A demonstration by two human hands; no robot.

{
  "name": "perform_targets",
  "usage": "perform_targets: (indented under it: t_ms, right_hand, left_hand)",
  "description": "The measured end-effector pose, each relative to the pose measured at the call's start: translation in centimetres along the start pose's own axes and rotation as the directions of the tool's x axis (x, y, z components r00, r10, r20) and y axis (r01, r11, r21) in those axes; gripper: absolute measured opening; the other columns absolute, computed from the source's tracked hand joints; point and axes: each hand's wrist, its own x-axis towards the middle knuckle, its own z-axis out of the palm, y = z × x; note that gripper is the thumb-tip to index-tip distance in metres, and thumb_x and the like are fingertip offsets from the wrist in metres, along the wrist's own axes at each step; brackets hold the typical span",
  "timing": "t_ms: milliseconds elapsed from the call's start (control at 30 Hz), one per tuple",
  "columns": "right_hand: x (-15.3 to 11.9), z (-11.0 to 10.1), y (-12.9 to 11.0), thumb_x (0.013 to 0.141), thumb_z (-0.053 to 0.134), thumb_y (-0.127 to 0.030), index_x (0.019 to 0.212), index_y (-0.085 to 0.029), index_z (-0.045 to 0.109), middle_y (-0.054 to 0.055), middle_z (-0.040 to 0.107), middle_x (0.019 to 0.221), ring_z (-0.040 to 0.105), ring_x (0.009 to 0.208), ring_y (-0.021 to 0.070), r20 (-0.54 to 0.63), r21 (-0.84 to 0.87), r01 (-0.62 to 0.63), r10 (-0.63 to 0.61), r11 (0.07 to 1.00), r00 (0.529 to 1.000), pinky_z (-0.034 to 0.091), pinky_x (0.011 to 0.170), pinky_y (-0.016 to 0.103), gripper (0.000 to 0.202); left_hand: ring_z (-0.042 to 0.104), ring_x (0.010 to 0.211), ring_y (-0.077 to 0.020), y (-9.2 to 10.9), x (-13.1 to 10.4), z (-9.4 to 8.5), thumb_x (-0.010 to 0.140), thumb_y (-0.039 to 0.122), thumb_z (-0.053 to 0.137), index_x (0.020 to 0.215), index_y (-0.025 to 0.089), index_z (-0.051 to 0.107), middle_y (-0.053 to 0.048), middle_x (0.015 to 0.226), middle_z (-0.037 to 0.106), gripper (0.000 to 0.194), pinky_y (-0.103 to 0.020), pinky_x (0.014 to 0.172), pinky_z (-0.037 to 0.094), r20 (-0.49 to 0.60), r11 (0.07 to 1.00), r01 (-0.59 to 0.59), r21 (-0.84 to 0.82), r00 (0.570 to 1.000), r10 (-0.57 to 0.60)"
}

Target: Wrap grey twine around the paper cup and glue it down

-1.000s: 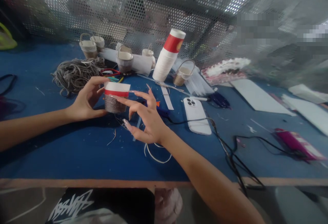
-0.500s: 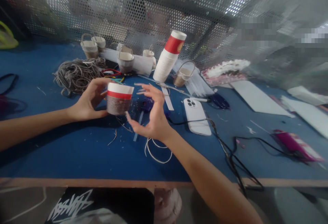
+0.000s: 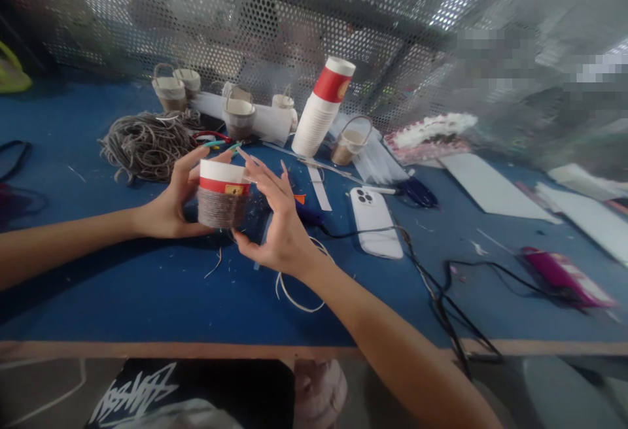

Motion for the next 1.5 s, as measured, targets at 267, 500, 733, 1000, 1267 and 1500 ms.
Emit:
perform_targets:
  t_ms: [267, 500, 733, 1000, 1267, 1500]
  right_hand:
    - [-0.2, 0.1, -0.5, 0.075, 0.069, -0.02, 0.144, -0.03, 0.022, 0.013, 0.04, 0.154, 0.033, 0.147, 0.0303, 0.037, -0.004, -0.027, 0.027, 1.0, 0.999, 0.015, 0.123, 0.061, 0.084]
    - [-0.3, 0.1, -0.2, 0.076, 0.067, -0.019, 0.144, -0.028, 0.013, 0.017, 0.036, 0.154, 0.034, 0.147, 0.0299, 0.027, 0.025, -0.045, 0.044, 0.999, 0.999, 0.027, 0.121, 0.059, 0.087]
    - [-0.1, 0.0, -0.3, 0.077, 0.063, -0.015, 0.15, -0.027, 0.012, 0.016, 0.031, 0.158, 0.028, 0.149, 0.0316, 0.081, -0.055, -0.042, 0.046, 0.998, 0.996, 0.026, 0.121, 0.062, 0.089]
    - [-0.2, -0.4, -0.7, 0.081, 0.058, -0.018, 0.151, -0.031, 0.011, 0.012, 0.042, 0.154, 0.031, 0.148, 0.0315, 0.153, -0.13, 0.027, -0.007, 0.991, 0.988, 0.017, 0.122, 0.064, 0.085]
    - [0.9, -3.7, 1.3, 0.076, 0.062, -0.026, 0.139, -0.027, 0.024, 0.016, 0.038, 0.147, 0.044, 0.136, 0.034, 0.093, -0.117, -0.128, 0.139, 0.985, 0.986, 0.038, 0.111, 0.06, 0.074]
    - [0.6, -6.9, 5.1, 0.06, 0.07, -0.029, 0.106, -0.023, 0.048, 0.01, 0.05, 0.108, 0.055, 0.106, 0.0339, 0.395, -0.491, -0.351, 0.563, 0.797, 0.726, 0.053, 0.088, 0.054, 0.051]
  left_hand:
    - [0.051, 0.129, -0.0319, 0.0, 0.0, -0.4, 0.064, 0.03, 0.087, 0.137, 0.027, 0.043, -0.014, 0.135, 0.047, 0.085, -0.046, 0.103, 0.054, -0.102, 0.99, 0.045, 0.132, 0.994, -0.031]
    - [0.05, 0.131, -0.0333, -0.3, -0.1, 0.0, 0.065, 0.036, 0.086, 0.145, 0.033, 0.028, -0.013, 0.143, 0.042, 0.099, -0.052, 0.107, 0.05, -0.12, 0.997, 0.054, 0.058, 0.992, -0.047]
    - [0.043, 0.137, -0.0345, -0.1, 0.0, -0.1, 0.068, 0.028, 0.083, 0.143, 0.029, 0.037, -0.015, 0.141, 0.044, 0.088, -0.056, 0.11, 0.045, -0.091, 0.981, 0.091, 0.17, 0.993, -0.076]
    - [0.046, 0.138, -0.031, -0.3, -0.1, 0.2, 0.067, 0.021, 0.083, 0.131, 0.027, 0.04, -0.013, 0.142, 0.046, 0.077, -0.053, 0.115, 0.041, -0.214, 0.981, 0.181, -0.067, 0.958, -0.191]
    - [0.051, 0.132, -0.03, -1.0, -0.3, 0.1, 0.069, 0.023, 0.081, 0.141, 0.035, 0.027, -0.01, 0.143, 0.039, 0.09, -0.048, 0.104, 0.053, -0.214, 0.993, 0.114, -0.02, 0.97, -0.116]
    - [0.052, 0.131, -0.0297, -0.9, 0.1, 0.1, 0.078, 0.028, 0.075, 0.14, 0.035, 0.028, -0.011, 0.14, 0.044, 0.078, -0.048, 0.104, 0.052, -0.221, 0.997, 0.073, -0.02, 0.972, -0.076]
